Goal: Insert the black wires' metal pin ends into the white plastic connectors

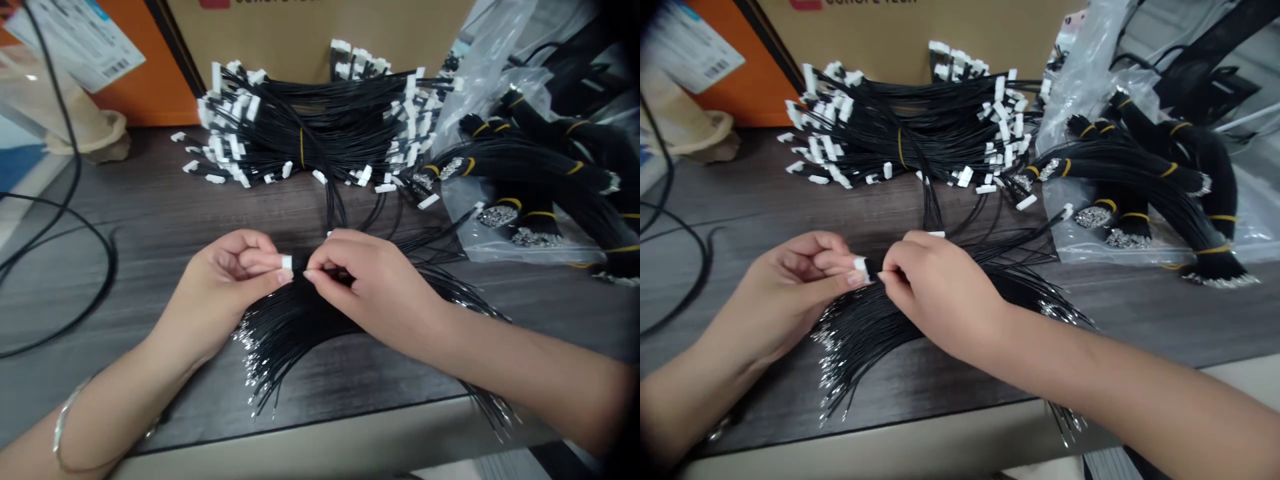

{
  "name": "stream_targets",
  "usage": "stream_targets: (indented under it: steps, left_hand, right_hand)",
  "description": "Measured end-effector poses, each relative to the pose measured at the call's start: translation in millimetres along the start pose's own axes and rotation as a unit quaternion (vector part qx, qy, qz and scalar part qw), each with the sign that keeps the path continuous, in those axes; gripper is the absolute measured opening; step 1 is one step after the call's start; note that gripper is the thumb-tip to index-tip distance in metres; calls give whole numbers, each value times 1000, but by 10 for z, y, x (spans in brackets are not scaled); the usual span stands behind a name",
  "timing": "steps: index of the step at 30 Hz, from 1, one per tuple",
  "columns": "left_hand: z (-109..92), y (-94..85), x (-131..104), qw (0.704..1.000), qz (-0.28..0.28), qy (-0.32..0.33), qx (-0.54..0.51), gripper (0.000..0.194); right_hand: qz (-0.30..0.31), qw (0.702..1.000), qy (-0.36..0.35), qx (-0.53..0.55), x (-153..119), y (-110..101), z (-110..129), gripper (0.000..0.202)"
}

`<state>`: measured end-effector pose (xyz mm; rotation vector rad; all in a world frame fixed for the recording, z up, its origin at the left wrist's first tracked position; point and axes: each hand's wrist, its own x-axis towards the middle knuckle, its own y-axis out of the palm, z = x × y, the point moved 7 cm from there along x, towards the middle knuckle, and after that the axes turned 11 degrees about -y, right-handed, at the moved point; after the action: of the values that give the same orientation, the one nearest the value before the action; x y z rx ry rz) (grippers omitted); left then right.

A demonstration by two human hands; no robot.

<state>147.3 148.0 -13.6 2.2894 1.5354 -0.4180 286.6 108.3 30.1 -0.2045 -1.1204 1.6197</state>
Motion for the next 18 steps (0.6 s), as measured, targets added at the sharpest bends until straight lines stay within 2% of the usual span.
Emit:
stream_targets:
  steps: [3,7,9,13,18]
  left_hand:
    - [-78,-92,20,998,-30,44,30,21]
    - [-124,-150,45,996,-46,64,48,23]
    - [-124,-153,63,996,-45,61,49,22]
    - [-122,-143,83,997,-36,57,33,21]
    - [-103,-142,92,998,-29,48,21,20]
  right_hand:
    - [-23,993,-82,-80,-13,-36,172,15]
    - [116,979,-159,-47,-58,291,322,17]
    - [148,969,-182,-74,-76,418,340,18]
    - [159,962,-199,-100,-79,534,328,18]
    - [178,968,-161,-76,-74,575,296,15]
